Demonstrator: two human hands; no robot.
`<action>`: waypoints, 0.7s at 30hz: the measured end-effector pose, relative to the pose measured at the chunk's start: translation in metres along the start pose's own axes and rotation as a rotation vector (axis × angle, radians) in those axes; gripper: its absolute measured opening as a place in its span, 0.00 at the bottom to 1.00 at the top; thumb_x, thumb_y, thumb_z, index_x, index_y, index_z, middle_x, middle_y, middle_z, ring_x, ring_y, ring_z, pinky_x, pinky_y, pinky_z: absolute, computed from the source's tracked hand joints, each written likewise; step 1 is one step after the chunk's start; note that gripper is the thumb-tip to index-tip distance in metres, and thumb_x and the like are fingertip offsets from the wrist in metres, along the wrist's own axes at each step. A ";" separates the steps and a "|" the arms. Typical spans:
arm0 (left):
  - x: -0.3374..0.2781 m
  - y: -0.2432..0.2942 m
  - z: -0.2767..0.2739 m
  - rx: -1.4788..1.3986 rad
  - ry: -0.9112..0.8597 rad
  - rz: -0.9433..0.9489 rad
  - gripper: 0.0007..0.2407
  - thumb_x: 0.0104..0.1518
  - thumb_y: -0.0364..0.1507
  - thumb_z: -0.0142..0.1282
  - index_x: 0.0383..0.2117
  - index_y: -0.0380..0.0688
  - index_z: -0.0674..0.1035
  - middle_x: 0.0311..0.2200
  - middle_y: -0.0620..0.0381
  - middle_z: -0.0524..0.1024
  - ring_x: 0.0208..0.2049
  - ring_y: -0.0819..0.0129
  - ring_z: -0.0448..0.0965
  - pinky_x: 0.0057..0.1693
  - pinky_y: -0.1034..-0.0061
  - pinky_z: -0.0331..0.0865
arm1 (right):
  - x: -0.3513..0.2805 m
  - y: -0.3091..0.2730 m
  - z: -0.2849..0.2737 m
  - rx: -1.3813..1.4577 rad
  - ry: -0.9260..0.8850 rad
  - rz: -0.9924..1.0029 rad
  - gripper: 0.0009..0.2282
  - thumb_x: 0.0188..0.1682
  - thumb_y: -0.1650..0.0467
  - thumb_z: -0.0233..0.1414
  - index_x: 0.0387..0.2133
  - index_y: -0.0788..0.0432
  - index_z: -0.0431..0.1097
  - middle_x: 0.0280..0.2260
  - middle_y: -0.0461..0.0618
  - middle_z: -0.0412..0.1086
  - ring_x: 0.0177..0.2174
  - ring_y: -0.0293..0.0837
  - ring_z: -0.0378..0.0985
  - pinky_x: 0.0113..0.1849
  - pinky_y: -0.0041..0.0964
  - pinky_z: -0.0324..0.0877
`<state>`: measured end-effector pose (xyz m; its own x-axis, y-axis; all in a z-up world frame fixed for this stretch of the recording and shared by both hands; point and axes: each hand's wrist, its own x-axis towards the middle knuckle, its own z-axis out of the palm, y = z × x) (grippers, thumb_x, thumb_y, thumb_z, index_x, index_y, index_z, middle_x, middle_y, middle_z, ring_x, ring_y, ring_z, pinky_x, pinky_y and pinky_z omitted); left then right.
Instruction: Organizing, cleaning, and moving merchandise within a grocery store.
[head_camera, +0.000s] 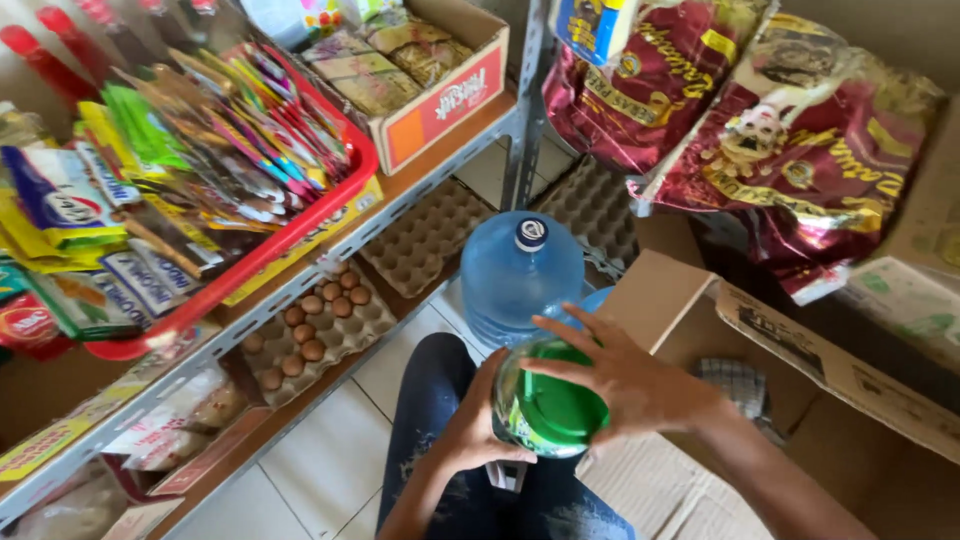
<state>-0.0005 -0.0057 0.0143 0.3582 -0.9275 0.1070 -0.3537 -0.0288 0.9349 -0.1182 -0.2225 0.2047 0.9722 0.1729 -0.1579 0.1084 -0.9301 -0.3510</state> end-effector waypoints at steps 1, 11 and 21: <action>0.002 -0.003 0.003 -0.001 0.006 0.003 0.62 0.28 0.37 0.84 0.72 0.38 0.46 0.73 0.38 0.48 0.74 0.43 0.49 0.75 0.57 0.50 | -0.002 0.005 0.002 0.055 -0.081 0.034 0.55 0.19 0.55 0.73 0.68 0.32 0.54 0.72 0.51 0.41 0.68 0.63 0.37 0.61 0.65 0.42; -0.003 -0.005 0.001 0.021 0.031 0.014 0.62 0.28 0.37 0.84 0.72 0.37 0.47 0.73 0.38 0.48 0.75 0.43 0.48 0.75 0.57 0.48 | -0.014 0.043 0.056 0.032 0.488 -0.085 0.13 0.46 0.67 0.62 0.44 0.47 0.75 0.51 0.45 0.76 0.59 0.49 0.70 0.61 0.59 0.58; 0.000 -0.007 0.001 0.014 0.014 -0.035 0.63 0.28 0.39 0.83 0.73 0.38 0.46 0.74 0.38 0.46 0.75 0.42 0.46 0.75 0.56 0.48 | -0.026 0.019 0.032 0.147 0.315 -0.183 0.35 0.32 0.61 0.72 0.58 0.43 0.68 0.67 0.51 0.54 0.66 0.56 0.56 0.61 0.63 0.53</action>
<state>0.0014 -0.0059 0.0077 0.3825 -0.9206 0.0786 -0.3522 -0.0666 0.9335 -0.1484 -0.2344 0.1730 0.9581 0.2022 0.2030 0.2772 -0.8329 -0.4789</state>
